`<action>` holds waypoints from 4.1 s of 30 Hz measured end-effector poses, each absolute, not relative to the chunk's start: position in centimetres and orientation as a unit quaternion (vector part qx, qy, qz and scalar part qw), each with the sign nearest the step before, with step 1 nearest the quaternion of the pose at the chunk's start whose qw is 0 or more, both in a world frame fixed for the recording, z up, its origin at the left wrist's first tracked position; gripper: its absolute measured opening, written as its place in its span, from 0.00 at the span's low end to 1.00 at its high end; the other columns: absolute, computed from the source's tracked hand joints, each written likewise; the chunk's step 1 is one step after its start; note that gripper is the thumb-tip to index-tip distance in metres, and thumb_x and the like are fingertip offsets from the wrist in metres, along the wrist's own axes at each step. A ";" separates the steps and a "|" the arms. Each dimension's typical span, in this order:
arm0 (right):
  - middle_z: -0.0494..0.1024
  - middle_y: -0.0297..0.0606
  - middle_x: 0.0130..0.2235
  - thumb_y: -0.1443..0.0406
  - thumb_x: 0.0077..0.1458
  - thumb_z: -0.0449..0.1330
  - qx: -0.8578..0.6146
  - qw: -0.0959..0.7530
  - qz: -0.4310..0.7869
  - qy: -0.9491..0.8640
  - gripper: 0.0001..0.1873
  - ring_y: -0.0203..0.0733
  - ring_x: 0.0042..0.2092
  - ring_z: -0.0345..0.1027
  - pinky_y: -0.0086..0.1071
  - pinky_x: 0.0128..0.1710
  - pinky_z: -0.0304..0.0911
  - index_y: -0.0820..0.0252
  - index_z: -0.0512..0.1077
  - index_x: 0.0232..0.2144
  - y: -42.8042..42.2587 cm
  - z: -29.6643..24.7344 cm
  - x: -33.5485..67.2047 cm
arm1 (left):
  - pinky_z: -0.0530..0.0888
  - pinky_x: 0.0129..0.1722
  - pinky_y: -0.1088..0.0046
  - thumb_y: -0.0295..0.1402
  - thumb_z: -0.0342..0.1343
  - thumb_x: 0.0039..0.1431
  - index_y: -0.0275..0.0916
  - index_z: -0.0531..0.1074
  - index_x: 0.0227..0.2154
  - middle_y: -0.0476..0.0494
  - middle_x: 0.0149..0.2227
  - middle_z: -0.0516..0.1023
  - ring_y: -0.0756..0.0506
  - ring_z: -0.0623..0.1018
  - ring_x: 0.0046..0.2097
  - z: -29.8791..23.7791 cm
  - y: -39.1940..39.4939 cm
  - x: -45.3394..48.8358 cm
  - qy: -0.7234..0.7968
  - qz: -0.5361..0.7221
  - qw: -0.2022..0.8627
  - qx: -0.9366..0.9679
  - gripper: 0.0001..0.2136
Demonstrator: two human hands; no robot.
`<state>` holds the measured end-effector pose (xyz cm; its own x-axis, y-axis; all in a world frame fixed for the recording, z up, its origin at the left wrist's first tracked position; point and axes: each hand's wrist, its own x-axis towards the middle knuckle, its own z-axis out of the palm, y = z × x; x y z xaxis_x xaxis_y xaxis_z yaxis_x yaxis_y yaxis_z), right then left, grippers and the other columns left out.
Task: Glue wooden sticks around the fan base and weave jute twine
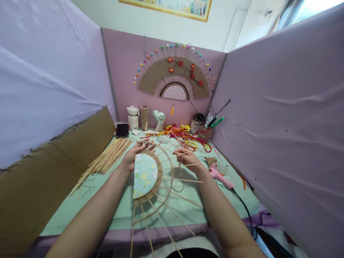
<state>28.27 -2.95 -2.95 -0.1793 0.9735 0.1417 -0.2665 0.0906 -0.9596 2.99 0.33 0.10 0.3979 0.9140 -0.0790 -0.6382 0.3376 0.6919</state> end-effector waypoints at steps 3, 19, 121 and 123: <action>0.63 0.28 0.19 0.59 0.40 0.70 -0.354 0.531 0.577 -0.509 0.12 0.29 0.22 0.48 0.28 0.23 0.43 0.61 0.75 0.25 -2.9 -3.1 28.5 | 0.77 0.46 0.64 0.17 0.51 0.55 0.37 0.71 0.45 0.40 0.43 0.81 0.41 0.80 0.47 0.3 0.3 2.8 0.232 0.489 0.786 0.300 0.17; 0.58 0.30 0.18 0.49 0.51 0.59 -0.515 0.588 0.278 -0.557 0.20 0.35 0.24 0.49 0.31 0.24 0.45 0.59 0.72 0.22 -2.1 -3.1 30.3 | 0.79 0.40 0.64 0.15 0.50 0.54 0.34 0.73 0.39 0.36 0.39 0.81 0.40 0.81 0.43 1.4 1.3 0.2 0.305 0.499 0.751 0.306 0.13; 0.62 0.31 0.22 0.56 0.42 0.65 -0.344 0.672 0.476 -0.451 0.13 0.34 0.25 0.50 0.30 0.27 0.49 0.57 0.68 0.20 -2.3 -2.7 28.8 | 0.80 0.41 0.65 0.24 0.53 0.59 0.32 0.71 0.51 0.37 0.36 0.83 0.41 0.83 0.37 0.4 0.4 3.6 0.305 0.626 0.684 0.217 0.16; 0.59 0.30 0.21 0.55 0.45 0.63 -0.331 0.686 0.476 -0.439 0.15 0.35 0.25 0.49 0.31 0.27 0.51 0.56 0.65 0.18 -2.2 -2.5 29.2 | 0.79 0.42 0.64 0.24 0.54 0.59 0.33 0.70 0.52 0.36 0.37 0.83 0.40 0.83 0.37 0.5 0.6 3.3 0.309 0.632 0.676 0.222 0.18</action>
